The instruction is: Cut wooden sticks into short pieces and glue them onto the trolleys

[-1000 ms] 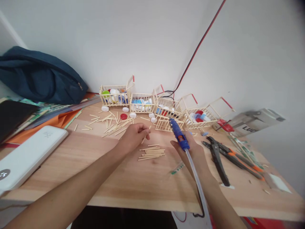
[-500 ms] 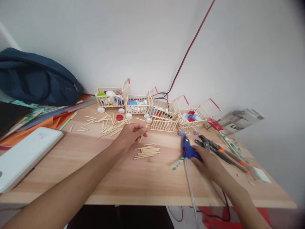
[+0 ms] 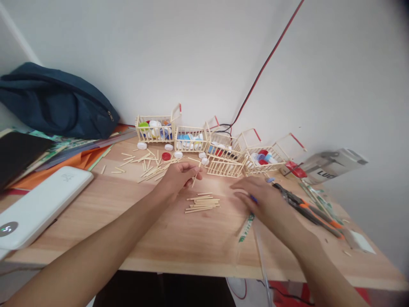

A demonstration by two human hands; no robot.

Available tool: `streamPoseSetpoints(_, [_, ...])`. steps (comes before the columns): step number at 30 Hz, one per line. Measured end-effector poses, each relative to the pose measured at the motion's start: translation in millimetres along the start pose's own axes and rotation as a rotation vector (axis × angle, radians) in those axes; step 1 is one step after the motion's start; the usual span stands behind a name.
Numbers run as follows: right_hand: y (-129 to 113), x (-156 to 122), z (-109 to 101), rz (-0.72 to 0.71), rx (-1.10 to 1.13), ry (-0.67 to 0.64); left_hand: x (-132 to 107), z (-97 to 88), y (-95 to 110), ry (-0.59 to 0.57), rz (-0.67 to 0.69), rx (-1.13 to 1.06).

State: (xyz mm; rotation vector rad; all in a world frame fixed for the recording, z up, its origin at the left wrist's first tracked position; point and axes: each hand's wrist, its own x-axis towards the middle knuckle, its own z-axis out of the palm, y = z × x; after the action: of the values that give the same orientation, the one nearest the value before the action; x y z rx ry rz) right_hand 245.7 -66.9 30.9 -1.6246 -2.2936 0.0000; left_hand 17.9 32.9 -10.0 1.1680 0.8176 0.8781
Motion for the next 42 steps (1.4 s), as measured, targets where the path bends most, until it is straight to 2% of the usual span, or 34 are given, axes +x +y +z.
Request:
streamPoseSetpoints(3, [-30,39,25,-0.070,0.007,-0.202,0,-0.4,1,0.022,-0.002,-0.010])
streamPoseSetpoints(7, [-38,62,52,-0.092,-0.189,-0.387,0,-0.3,3,0.040,-0.018,-0.011])
streamPoseSetpoints(12, [-37,67,51,-0.065,-0.230,-0.463,2,-1.3,3,0.040,-0.017,-0.010])
streamPoseSetpoints(15, [-30,64,38,0.024,-0.140,-0.382,2,-2.5,2,0.019,-0.023,-0.026])
streamPoseSetpoints(19, [-19,59,25,0.149,0.333,-0.072,-2,-0.5,6,-0.019,0.006,-0.089])
streamPoseSetpoints(21, [-19,57,24,0.195,0.498,0.057,-4,2.5,11,-0.017,0.018,-0.086])
streamPoseSetpoints(25, [-31,57,27,0.293,0.594,0.227,-7,8.0,18,0.030,0.027,-0.038])
streamPoseSetpoints(32, [-46,55,26,0.229,0.488,0.308,-6,8.8,17,0.041,0.042,0.017])
streamPoseSetpoints(42, [-45,55,28,0.242,0.380,0.320,-9,10.4,22,0.032,0.009,0.057])
